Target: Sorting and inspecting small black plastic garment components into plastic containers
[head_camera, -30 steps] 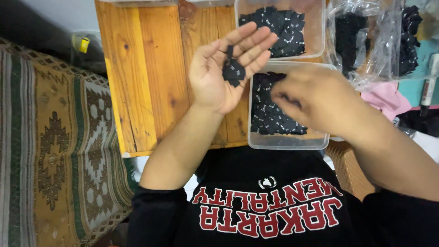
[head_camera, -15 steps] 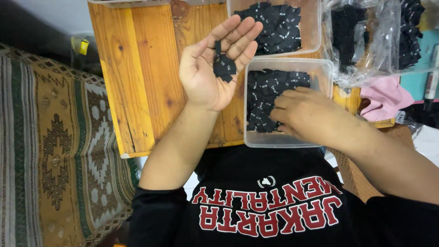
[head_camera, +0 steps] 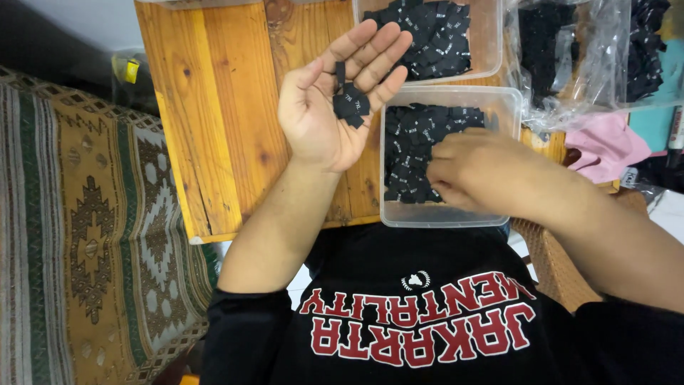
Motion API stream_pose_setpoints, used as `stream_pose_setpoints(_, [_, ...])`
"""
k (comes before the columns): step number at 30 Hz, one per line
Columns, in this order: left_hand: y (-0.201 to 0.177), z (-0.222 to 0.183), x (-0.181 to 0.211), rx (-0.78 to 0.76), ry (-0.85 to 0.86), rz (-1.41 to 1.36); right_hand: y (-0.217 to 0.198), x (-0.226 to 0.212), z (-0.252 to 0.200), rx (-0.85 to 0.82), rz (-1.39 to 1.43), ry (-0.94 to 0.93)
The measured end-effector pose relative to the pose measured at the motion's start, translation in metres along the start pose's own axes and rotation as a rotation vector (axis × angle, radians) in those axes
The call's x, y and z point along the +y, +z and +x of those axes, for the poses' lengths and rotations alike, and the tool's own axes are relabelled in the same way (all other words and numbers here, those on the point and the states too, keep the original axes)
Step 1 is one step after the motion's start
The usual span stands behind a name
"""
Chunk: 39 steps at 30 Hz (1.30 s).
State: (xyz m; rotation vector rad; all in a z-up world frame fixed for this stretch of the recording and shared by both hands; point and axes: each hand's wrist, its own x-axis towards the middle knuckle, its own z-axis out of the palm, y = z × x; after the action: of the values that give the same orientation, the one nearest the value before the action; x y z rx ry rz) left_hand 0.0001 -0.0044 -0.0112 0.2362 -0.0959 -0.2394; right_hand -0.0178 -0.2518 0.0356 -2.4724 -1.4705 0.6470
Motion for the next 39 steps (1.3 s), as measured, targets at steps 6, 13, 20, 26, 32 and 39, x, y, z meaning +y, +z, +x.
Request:
stream_pose_setpoints(6, [0.035,-0.019,-0.017,-0.032,-0.085,-0.027,-0.047,-0.016,-0.010,0.219,0.249,-0.045])
stream_pose_setpoints(13, [0.061,-0.054,-0.044,0.031,-0.090,-0.125,-0.065,-0.042,-0.010,0.479,0.337,-0.194])
stream_pose_setpoints(20, [0.061,-0.071,-0.073,0.116,-0.053,-0.147,-0.046,-0.047,-0.003,0.795,-0.242,-0.284])
stream_pose_setpoints(26, [0.059,-0.073,-0.073,0.119,-0.058,-0.165,-0.044,-0.040,-0.022,0.741,-0.224,-0.210])
stream_pose_setpoints(32, [0.057,-0.077,-0.068,0.080,0.034,-0.097,-0.031,-0.024,-0.043,0.616,0.045,-0.116])
stream_pose_setpoints(39, [0.056,-0.081,-0.072,0.096,0.183,-0.081,0.006,-0.013,-0.031,0.091,-0.066,0.051])
